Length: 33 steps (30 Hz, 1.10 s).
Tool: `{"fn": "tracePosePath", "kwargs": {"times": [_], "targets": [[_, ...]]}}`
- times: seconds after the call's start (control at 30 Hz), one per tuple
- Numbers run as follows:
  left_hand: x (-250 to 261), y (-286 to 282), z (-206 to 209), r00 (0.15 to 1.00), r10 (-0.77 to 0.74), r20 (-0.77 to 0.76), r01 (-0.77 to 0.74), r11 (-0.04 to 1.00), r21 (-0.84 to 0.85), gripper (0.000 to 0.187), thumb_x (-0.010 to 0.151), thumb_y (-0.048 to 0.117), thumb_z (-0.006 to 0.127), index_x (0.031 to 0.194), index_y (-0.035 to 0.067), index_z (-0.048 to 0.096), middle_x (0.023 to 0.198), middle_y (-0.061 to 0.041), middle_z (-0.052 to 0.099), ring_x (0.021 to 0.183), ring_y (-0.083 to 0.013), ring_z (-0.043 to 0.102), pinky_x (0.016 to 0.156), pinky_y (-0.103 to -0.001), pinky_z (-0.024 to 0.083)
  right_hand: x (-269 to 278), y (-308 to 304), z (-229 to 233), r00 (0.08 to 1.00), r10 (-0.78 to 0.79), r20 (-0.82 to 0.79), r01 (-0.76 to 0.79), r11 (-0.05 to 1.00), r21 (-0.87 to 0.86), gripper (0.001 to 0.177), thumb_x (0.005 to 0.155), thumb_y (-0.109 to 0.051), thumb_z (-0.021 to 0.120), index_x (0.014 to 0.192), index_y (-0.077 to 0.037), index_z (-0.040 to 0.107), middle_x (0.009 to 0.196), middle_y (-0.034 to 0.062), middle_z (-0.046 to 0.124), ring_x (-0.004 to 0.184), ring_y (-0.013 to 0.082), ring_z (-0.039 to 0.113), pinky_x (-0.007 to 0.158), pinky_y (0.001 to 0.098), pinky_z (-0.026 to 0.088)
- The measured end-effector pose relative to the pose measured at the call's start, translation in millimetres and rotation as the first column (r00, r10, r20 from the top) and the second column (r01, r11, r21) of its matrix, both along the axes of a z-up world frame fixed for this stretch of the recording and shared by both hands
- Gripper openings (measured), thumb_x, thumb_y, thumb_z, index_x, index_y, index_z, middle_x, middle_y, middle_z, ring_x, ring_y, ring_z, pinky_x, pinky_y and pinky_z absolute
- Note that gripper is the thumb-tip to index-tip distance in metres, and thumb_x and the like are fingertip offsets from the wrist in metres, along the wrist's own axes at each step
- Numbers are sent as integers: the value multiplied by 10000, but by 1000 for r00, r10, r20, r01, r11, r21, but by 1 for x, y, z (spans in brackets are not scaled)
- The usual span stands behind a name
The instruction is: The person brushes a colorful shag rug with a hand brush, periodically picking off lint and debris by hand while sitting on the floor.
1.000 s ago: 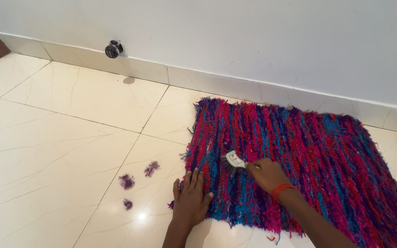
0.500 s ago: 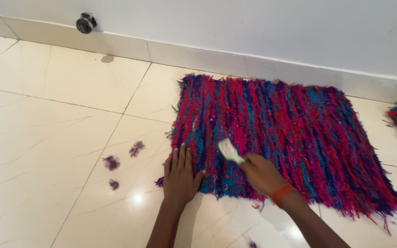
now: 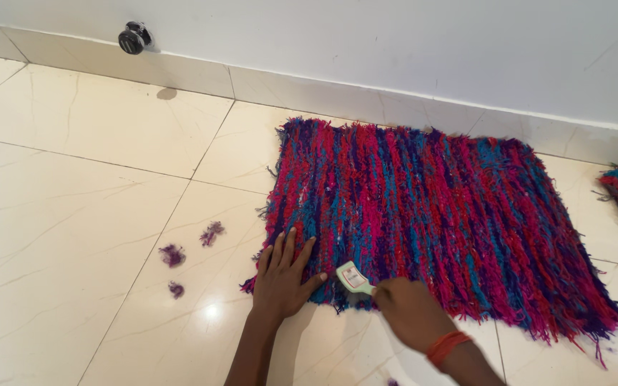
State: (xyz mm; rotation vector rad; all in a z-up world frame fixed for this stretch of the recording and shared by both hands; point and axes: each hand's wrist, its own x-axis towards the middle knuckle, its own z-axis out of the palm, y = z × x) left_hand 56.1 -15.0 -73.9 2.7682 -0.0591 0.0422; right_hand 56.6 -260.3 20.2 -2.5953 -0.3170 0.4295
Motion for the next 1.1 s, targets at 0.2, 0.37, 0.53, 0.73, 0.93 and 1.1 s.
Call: {"fn": "tracePosePath", "kwargs": {"times": [0.2,0.37,0.53,0.73,0.93,1.1], "targets": [[3,-2,6,997,21,-76,-22,1000,-8,826,899,714,489,1593,323,270,1694,-113,117,1557,-306,80,1219,-494,82,52,3,15,982,-168,82,152,973,171,327,932,-218,619,1236,-98,617,770,250,708,731,393,720,691,500,499],[2,-1,11,996,33,-79,-34,999,-6,823,896,714,491,1593,334,273,1698,-99,123,1564,-295,80,1229,-486,83,79,20,-16,946,-92,311,-4,956,294,272,888,-157,677,1140,-61,710,902,217,741,813,360,734,709,442,544],[0,-2,9,998,35,-52,-35,999,-9,819,899,724,486,1595,340,287,1699,-100,136,1567,-297,95,1238,-477,87,22,-3,-7,996,-85,-2,84,975,206,320,886,-170,653,1185,-76,715,907,169,787,781,272,790,722,405,571],[2,-2,8,995,32,-89,-34,999,-21,816,900,722,478,1590,342,263,1697,-86,106,1563,-292,65,1224,-475,62,5,-43,17,984,156,-90,-129,958,255,295,880,-202,705,1119,-56,797,1022,119,837,901,192,822,830,354,599],[3,1,-1,999,26,-30,-26,999,-26,727,948,628,470,1588,334,288,1698,-92,129,1557,-294,95,1215,-483,75,50,5,22,996,-45,76,28,976,217,328,919,-240,641,1191,-95,754,958,151,794,787,252,756,746,402,556],[2,1,-2,999,29,18,-28,999,-37,716,941,599,497,1579,326,322,1686,-94,180,1553,-293,138,1213,-473,104,23,25,4,996,-75,-51,81,986,144,372,972,-220,584,1325,-143,675,898,243,769,728,295,751,744,423,544]]}}
